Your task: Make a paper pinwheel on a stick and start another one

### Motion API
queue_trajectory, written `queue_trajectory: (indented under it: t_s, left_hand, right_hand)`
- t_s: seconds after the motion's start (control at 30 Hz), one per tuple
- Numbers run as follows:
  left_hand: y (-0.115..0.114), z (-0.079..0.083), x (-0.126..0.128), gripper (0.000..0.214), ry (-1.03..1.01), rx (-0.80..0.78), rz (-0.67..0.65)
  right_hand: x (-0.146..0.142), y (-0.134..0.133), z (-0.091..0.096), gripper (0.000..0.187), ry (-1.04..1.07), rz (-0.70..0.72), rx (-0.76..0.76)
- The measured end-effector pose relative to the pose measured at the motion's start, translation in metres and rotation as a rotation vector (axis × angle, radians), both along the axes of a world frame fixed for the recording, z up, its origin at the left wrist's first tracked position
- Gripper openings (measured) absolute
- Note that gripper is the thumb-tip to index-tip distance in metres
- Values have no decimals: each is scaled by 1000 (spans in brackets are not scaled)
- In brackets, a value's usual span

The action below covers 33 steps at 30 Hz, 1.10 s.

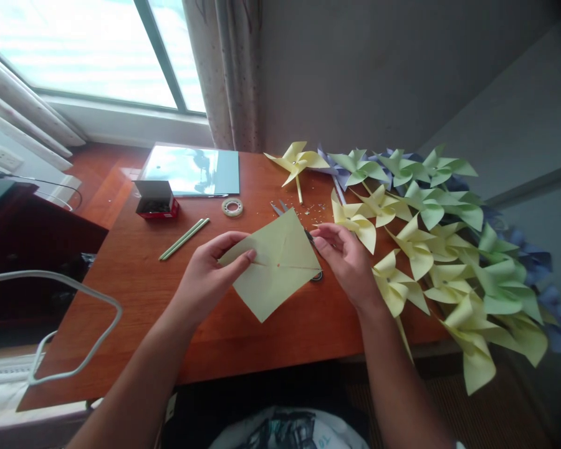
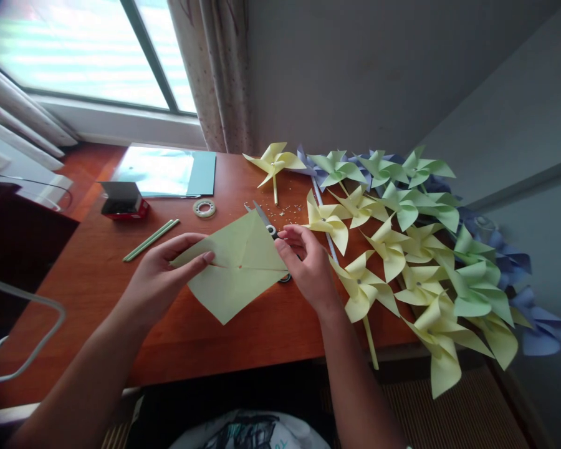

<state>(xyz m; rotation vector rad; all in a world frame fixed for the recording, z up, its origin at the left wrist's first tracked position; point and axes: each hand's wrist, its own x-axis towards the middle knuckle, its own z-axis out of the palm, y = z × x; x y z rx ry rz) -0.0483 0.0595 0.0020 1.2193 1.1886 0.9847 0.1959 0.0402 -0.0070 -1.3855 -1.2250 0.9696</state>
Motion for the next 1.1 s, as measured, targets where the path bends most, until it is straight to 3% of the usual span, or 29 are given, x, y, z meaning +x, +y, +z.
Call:
queue_trajectory:
  t_s: [0.17,0.33,0.47,0.63,0.83,1.1]
  left_hand:
    - [4,-4,-1,30,159,98,-49]
    - [5,9,12,36,700,635,204]
    - [12,26,33,24,757,820,132]
    - [27,20,46,6,479,589,-66]
    - [31,4,46,5,228,406,-51]
    - [28,0,43,11,177,278,-151]
  right_hand:
    - [-20,29,3,24,-32,64,-19]
    - [-28,38,7,18,71,77,-22]
    - [-30,36,6,13,104,79,6]
    - [-32,32,3,16,154,89,6]
    - [-34,30,0,15,132,100,31]
    - [-31,30,3,3,-34,142,209]
